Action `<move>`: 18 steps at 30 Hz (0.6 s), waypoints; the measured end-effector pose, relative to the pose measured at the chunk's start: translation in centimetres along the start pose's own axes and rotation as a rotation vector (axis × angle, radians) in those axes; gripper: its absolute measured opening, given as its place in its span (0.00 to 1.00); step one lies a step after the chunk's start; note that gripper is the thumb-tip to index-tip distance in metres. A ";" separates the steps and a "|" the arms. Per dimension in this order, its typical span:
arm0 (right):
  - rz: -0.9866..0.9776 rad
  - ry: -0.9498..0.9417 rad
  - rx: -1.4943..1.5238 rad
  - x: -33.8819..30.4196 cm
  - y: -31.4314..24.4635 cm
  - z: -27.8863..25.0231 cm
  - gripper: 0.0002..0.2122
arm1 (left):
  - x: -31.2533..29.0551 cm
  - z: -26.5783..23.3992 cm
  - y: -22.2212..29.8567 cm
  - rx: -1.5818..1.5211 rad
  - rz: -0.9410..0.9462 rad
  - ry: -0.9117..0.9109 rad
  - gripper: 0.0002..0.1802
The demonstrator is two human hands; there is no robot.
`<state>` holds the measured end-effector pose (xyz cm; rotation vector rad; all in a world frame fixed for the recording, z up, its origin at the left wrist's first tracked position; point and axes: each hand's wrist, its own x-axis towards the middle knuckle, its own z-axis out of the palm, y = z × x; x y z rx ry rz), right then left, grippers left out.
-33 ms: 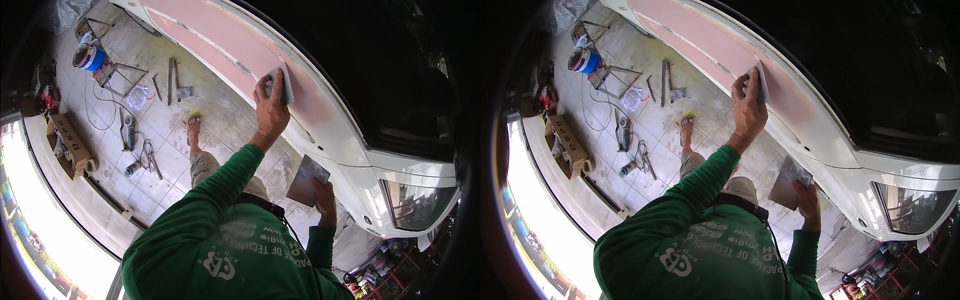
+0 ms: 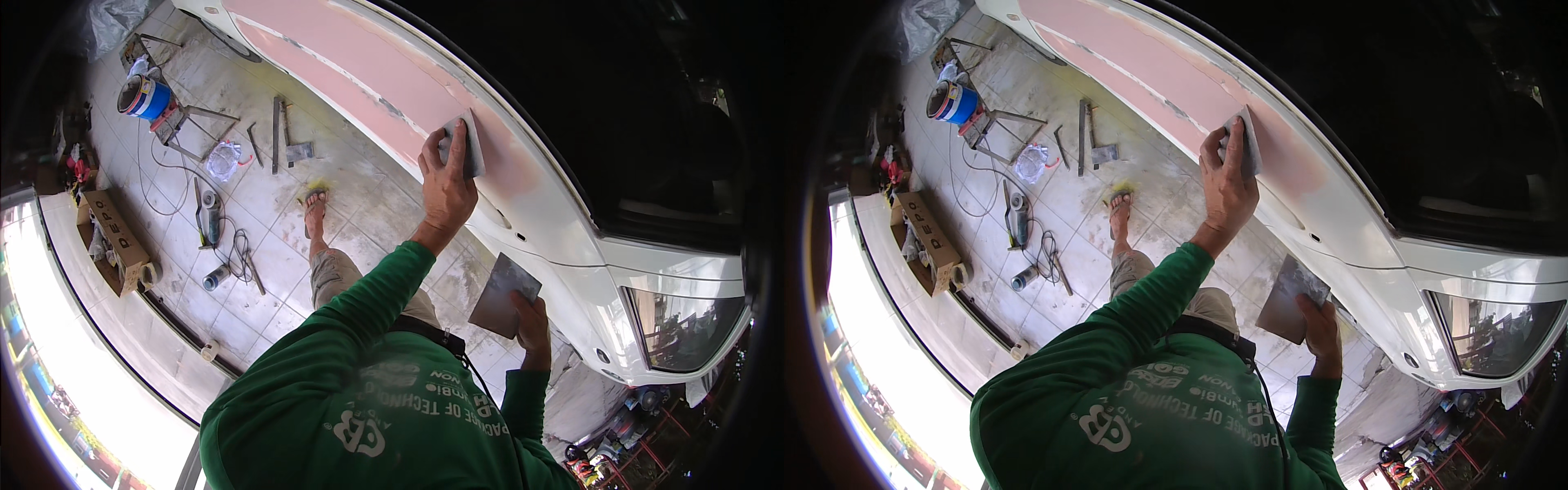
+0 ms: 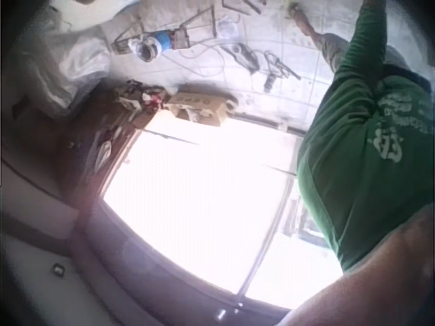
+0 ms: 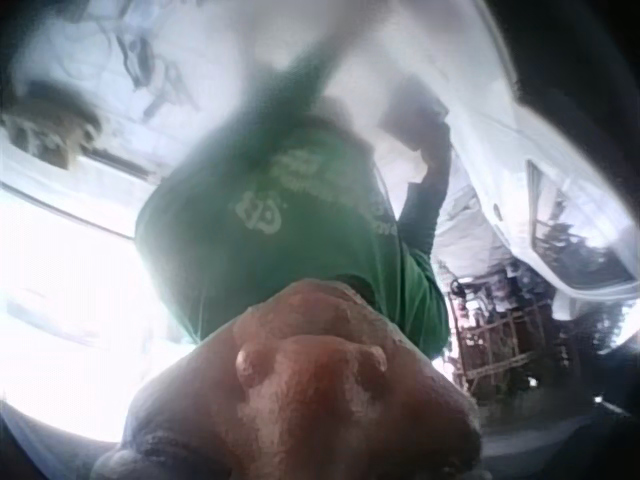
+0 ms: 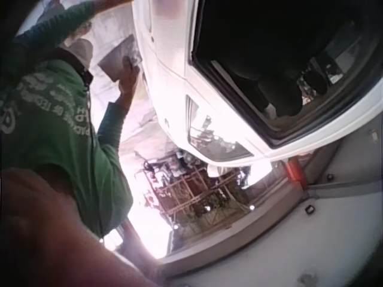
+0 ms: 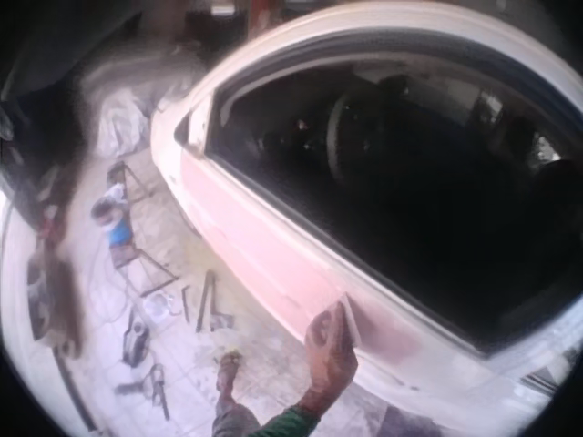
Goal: The person sands the side of a white car door using a sanding block and sandpaper. They move along the door panel, smoothing the surface of the pink filler material.
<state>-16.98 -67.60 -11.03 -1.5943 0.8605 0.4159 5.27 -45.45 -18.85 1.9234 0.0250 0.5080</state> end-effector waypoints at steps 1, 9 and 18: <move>-0.009 0.031 0.052 -0.7 0.6 -1.0 0.15 | -1.8 0.9 1.2 -0.013 -0.001 -0.024 0.47; -0.314 0.149 0.204 -2.9 5.7 -7.2 0.14 | -10.7 3.7 8.1 -0.053 0.069 -0.263 0.49; -0.411 -0.129 0.584 0.5 -1.0 3.7 0.20 | -3.1 -12.9 11.2 -0.577 0.366 -0.813 0.42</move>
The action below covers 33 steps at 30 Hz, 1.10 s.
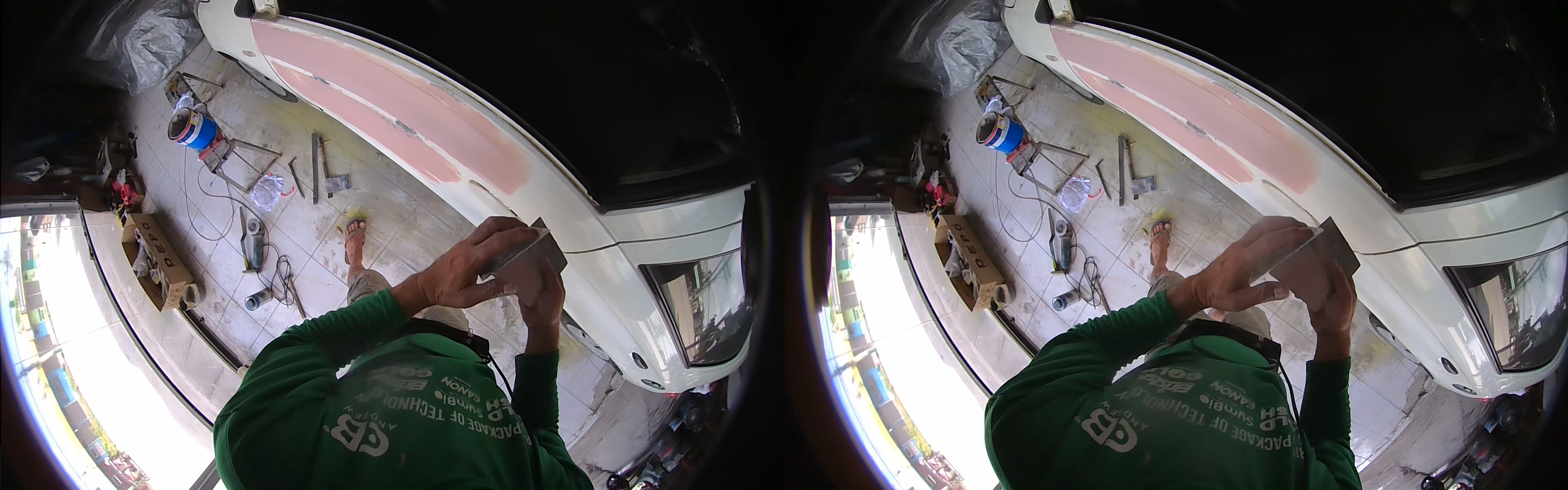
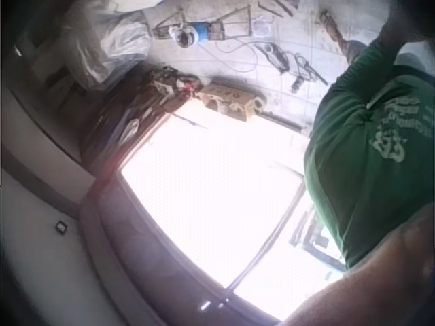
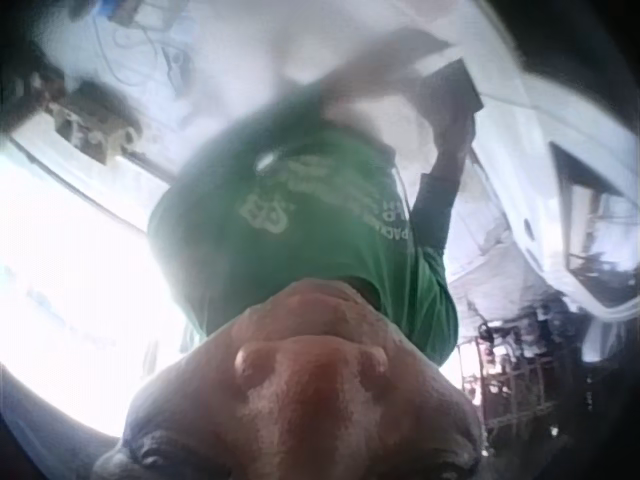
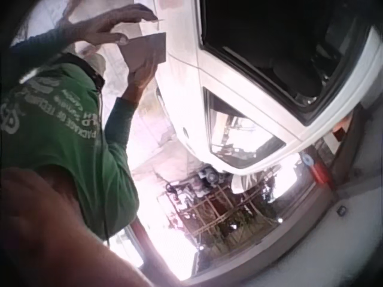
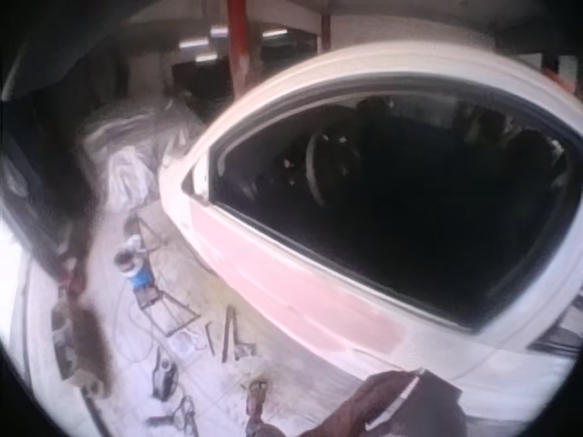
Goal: The person sands the side of a white car door using a sanding block and sandpaper. They move along the door panel, smoothing the surface of the pink filler material.
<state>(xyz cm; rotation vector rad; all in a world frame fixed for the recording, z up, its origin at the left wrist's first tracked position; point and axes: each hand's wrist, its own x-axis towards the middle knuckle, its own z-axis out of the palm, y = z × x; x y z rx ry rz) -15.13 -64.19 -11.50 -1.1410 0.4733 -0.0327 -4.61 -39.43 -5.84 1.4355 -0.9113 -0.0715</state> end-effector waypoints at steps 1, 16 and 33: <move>-0.032 -0.083 0.008 0.6 0.3 2.4 0.20 | -1.0 -0.8 0.6 -0.059 -0.008 -0.033 0.39; -0.233 -0.129 -0.939 16.8 1.2 30.5 0.22 | -11.1 -29.2 -8.0 0.328 -0.321 -0.057 0.24; 0.393 -0.001 -0.523 16.3 0.7 37.7 0.19 | 3.6 -64.7 -29.6 0.813 -0.261 1.102 0.25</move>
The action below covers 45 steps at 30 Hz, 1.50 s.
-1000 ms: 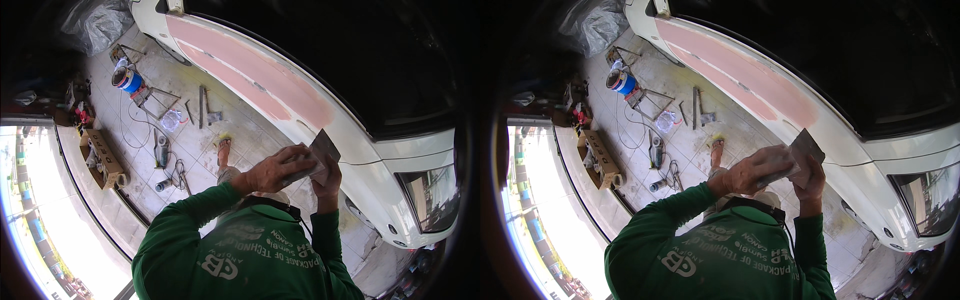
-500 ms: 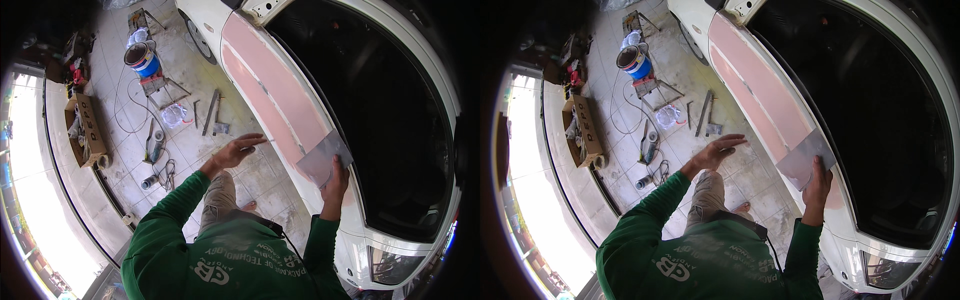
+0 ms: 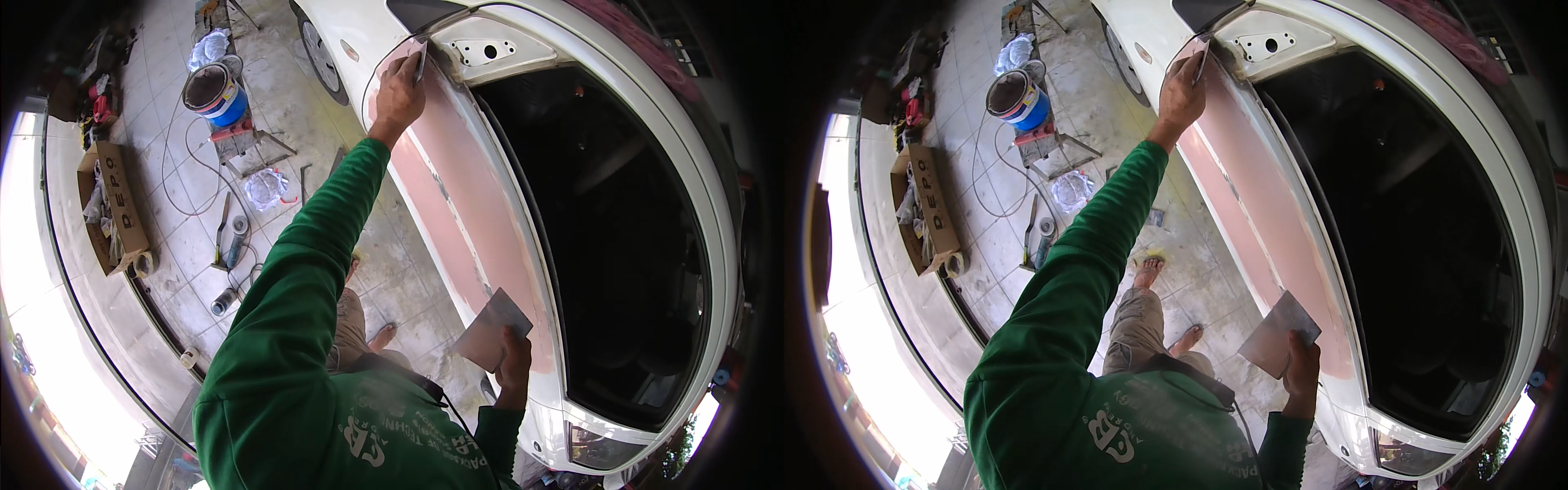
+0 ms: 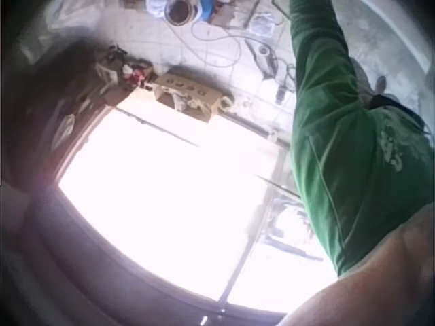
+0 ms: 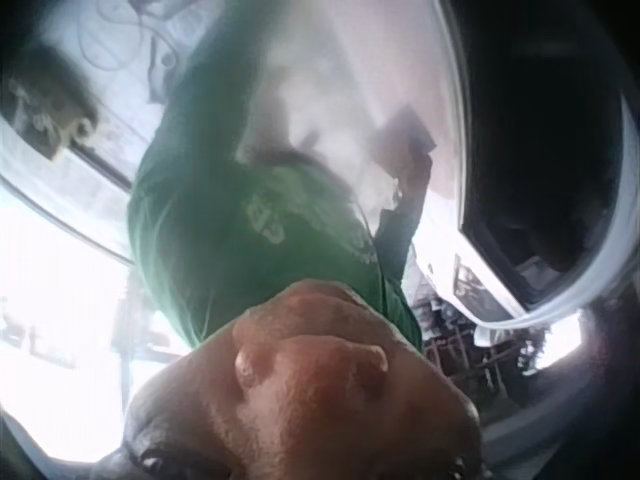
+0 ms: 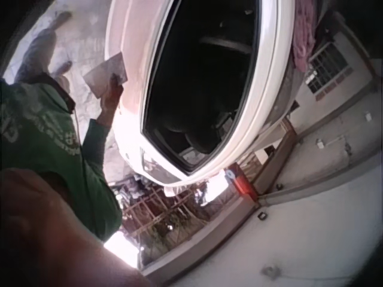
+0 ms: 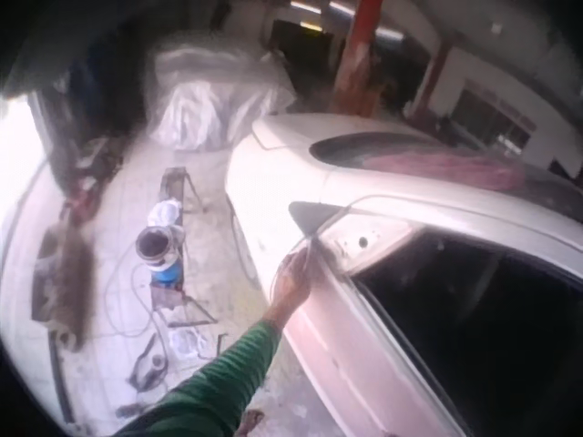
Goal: The person sands the side of a white car door using a sanding block and sandpaper. They move along the door panel, smoothing the surface of the pink filler material.
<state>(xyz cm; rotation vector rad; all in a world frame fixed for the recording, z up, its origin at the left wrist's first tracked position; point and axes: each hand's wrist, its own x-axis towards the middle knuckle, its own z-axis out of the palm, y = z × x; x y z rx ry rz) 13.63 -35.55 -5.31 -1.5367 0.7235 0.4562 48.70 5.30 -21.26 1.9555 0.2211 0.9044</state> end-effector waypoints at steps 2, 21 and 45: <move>0.011 0.033 0.009 0.1 -0.6 0.6 0.19 | -0.7 -1.4 0.6 -0.072 -0.038 -0.151 0.25; -0.004 -0.022 0.027 1.9 0.7 -0.2 0.17 | -10.0 0.0 10.9 -0.003 0.023 -0.080 0.32; -0.004 0.013 -0.042 2.0 4.9 -5.9 0.16 | -8.0 1.6 4.2 0.001 0.119 -0.029 0.32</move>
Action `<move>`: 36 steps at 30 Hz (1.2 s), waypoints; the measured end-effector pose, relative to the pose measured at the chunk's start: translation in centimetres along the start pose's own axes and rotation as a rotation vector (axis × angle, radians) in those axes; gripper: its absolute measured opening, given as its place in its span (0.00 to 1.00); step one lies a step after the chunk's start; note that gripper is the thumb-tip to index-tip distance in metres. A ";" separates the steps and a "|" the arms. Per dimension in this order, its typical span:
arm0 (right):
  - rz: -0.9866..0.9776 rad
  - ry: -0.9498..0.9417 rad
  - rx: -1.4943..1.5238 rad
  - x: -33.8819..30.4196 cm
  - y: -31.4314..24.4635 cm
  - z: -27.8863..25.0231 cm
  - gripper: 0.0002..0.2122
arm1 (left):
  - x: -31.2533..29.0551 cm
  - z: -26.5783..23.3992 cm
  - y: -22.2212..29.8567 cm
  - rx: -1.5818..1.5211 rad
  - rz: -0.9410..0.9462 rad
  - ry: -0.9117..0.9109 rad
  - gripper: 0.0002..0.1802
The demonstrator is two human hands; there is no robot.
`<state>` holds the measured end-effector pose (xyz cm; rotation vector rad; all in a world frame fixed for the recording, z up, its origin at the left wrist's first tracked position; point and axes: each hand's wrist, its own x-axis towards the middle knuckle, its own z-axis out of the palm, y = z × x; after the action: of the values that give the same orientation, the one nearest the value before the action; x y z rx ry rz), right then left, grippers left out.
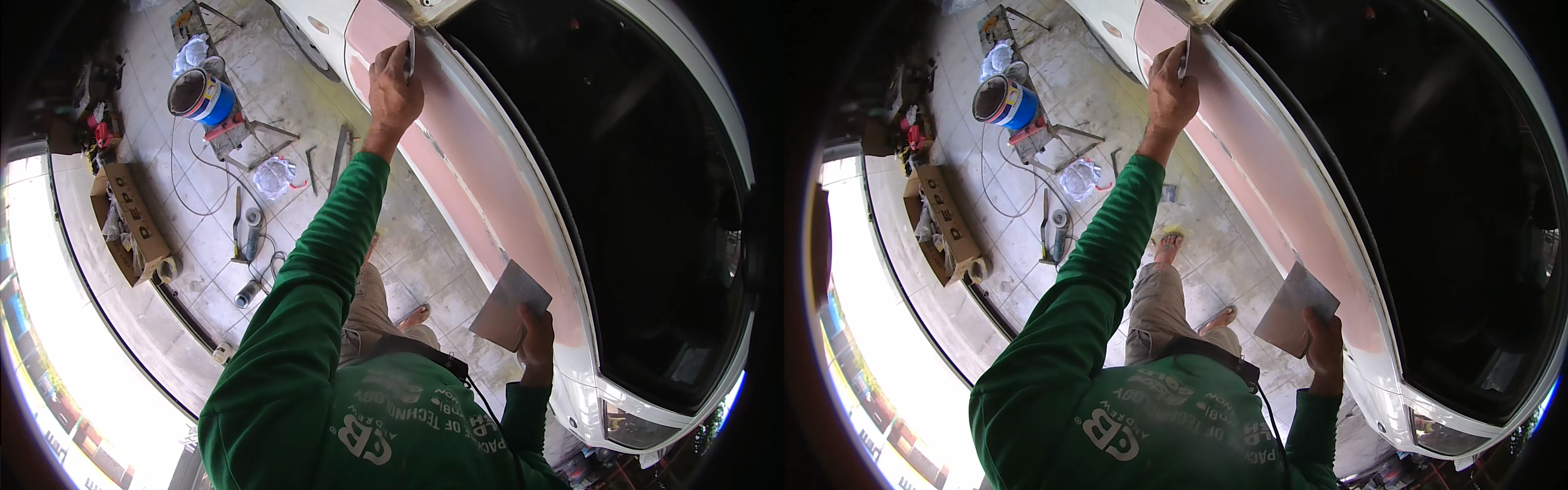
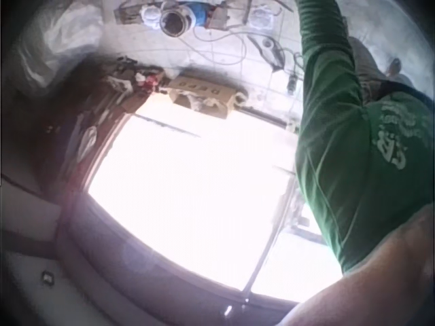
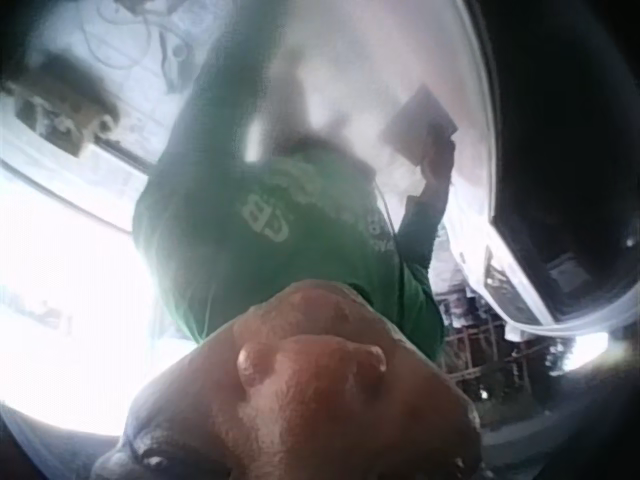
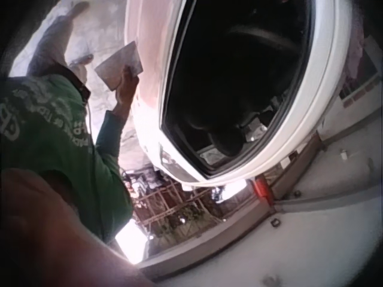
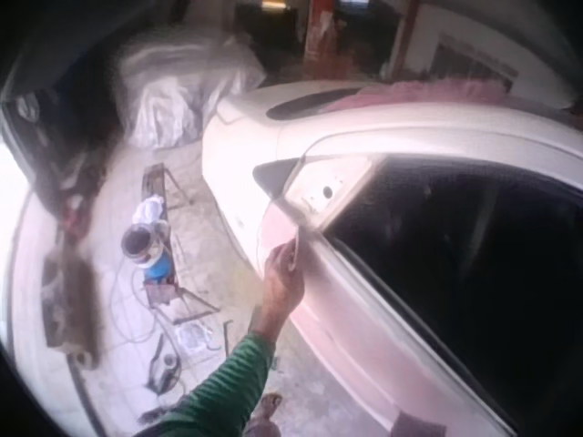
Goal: The person sands the side of a white car door using a sanding block and sandpaper. They move along the door panel, smoothing the surface of the pink filler material.
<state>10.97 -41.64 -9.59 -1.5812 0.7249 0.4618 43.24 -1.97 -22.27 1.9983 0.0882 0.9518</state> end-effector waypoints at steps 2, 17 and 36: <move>-0.034 0.025 0.042 -0.8 -0.6 0.6 0.16 | -2.7 -0.1 4.6 -0.023 -0.085 -0.057 0.34; -0.114 -0.019 0.075 -6.8 7.0 -13.9 0.15 | -20.6 2.4 25.6 0.012 -0.084 -0.160 0.37; -0.169 0.238 0.262 -15.3 22.2 -34.6 0.15 | -42.6 5.2 47.7 0.003 0.032 -0.360 0.46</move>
<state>-19.27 -73.42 -10.49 -1.4471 0.7897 0.0506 3.06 -51.15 -13.25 2.1472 -0.1420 0.5976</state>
